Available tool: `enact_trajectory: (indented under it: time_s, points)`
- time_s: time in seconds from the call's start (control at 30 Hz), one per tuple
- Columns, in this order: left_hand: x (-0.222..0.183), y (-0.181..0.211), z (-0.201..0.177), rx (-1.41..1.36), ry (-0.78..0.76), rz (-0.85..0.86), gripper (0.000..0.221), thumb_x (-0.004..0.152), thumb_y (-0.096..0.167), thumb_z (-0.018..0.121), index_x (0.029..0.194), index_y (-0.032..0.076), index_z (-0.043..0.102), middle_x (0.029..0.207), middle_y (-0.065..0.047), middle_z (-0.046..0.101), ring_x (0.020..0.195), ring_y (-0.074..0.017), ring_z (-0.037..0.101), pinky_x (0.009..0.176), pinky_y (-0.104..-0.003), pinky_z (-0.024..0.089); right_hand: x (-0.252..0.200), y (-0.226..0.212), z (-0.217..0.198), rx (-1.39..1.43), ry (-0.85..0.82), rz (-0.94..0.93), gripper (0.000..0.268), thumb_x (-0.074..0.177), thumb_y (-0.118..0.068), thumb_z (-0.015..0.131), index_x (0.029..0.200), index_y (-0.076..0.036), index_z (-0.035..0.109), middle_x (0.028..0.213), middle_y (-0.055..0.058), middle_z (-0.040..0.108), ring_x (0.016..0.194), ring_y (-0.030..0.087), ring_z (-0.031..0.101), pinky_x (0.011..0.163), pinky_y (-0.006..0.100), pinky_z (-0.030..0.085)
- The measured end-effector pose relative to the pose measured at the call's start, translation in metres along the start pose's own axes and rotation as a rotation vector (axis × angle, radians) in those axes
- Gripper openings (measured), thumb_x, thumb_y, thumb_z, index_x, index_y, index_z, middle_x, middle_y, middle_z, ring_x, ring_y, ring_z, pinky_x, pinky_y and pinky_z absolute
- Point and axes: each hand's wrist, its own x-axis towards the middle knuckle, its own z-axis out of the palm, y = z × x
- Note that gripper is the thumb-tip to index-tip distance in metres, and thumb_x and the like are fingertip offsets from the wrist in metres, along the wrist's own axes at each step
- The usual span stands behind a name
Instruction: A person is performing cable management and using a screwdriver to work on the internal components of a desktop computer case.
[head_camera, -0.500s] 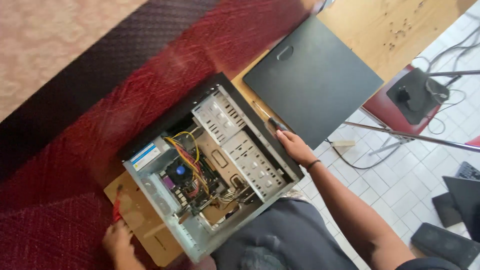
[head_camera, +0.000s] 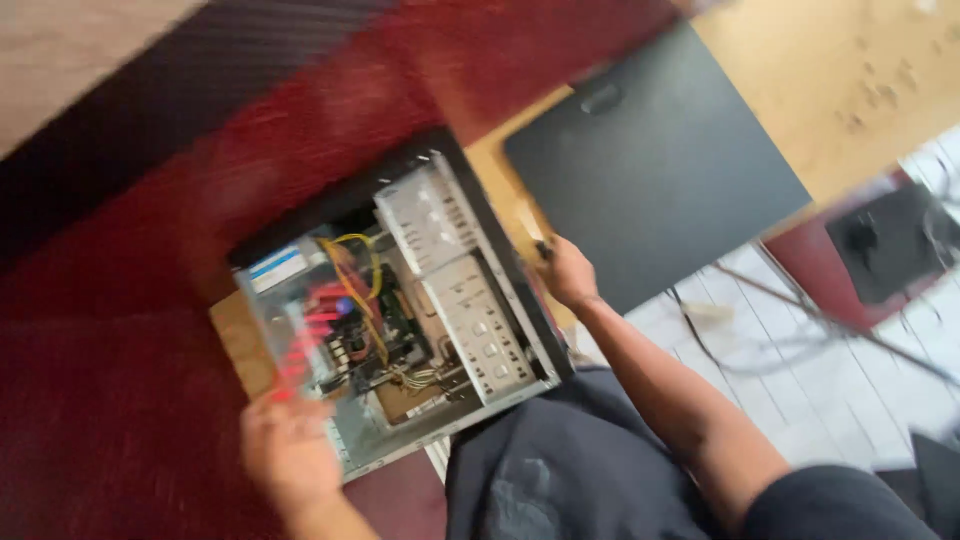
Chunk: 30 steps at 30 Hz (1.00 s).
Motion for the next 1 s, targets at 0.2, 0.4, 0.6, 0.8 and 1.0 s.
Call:
enact_trajectory:
  time_s: [0.2, 0.4, 0.6, 0.8, 1.0]
  points:
    - [-0.031, 0.017, 0.079, -0.336, -0.493, -0.231, 0.028, 0.103, 0.023, 0.063, 0.119, 0.000, 0.064, 0.069, 0.004, 0.050, 0.062, -0.0098, 0.050, 0.067, -0.031, 0.046, -0.013, -0.007, -0.066, 1.079, 0.053, 0.269, 0.039, 0.087, -0.003, 0.049, 0.123, 0.000, 0.065, 0.074, 0.018, 0.063, 0.052, 0.025, 0.058, 0.039, 0.040, 0.049]
    - [-0.015, 0.017, 0.114, -0.347, -0.659, -0.206, 0.037, 0.107, 0.027, 0.052, 0.130, 0.000, 0.062, 0.080, -0.008, 0.056, 0.076, -0.0169, 0.059, 0.075, -0.035, 0.054, -0.084, -0.106, -0.152, 1.068, -0.062, -0.249, 0.030, 0.109, -0.033, 0.043, 0.122, -0.009, 0.055, 0.069, 0.025, 0.059, 0.048, 0.029, 0.061, 0.036, 0.033, 0.041]
    - [-0.038, 0.034, 0.117, -0.560, -0.593, -0.224, 0.047, 0.102, 0.037, 0.062, 0.135, 0.004, 0.058, 0.102, -0.012, 0.072, 0.097, -0.0173, 0.069, 0.082, -0.031, 0.055, -0.171, -0.199, -0.049, 0.864, -0.198, -0.577, 0.030, 0.091, -0.009, 0.073, 0.119, -0.002, 0.065, 0.067, 0.008, 0.062, 0.051, 0.014, 0.059, 0.044, 0.026, 0.048]
    - [-0.034, 0.037, 0.082, -0.635, -0.609, -0.170, 0.041, 0.105, 0.036, 0.060, 0.117, -0.003, 0.058, 0.068, -0.006, 0.045, 0.071, -0.0203, 0.054, 0.072, -0.031, 0.048, -0.202, -0.237, -0.023, 0.618, -0.120, -0.655, 0.032, 0.083, -0.010, 0.085, 0.108, 0.000, 0.068, 0.066, 0.011, 0.066, 0.050, 0.020, 0.060, 0.049, 0.032, 0.052]
    - [-0.007, 0.034, 0.040, -0.591, -0.656, -0.252, 0.029, 0.105, 0.023, 0.062, 0.105, -0.006, 0.064, 0.061, -0.006, 0.045, 0.056, -0.0151, 0.055, 0.059, -0.031, 0.056, -0.181, -0.237, 0.007, 1.201, -0.331, -0.445, 0.049, 0.105, -0.044, 0.052, 0.116, 0.003, 0.062, 0.104, 0.022, 0.070, 0.083, 0.029, 0.071, 0.062, 0.038, 0.060]
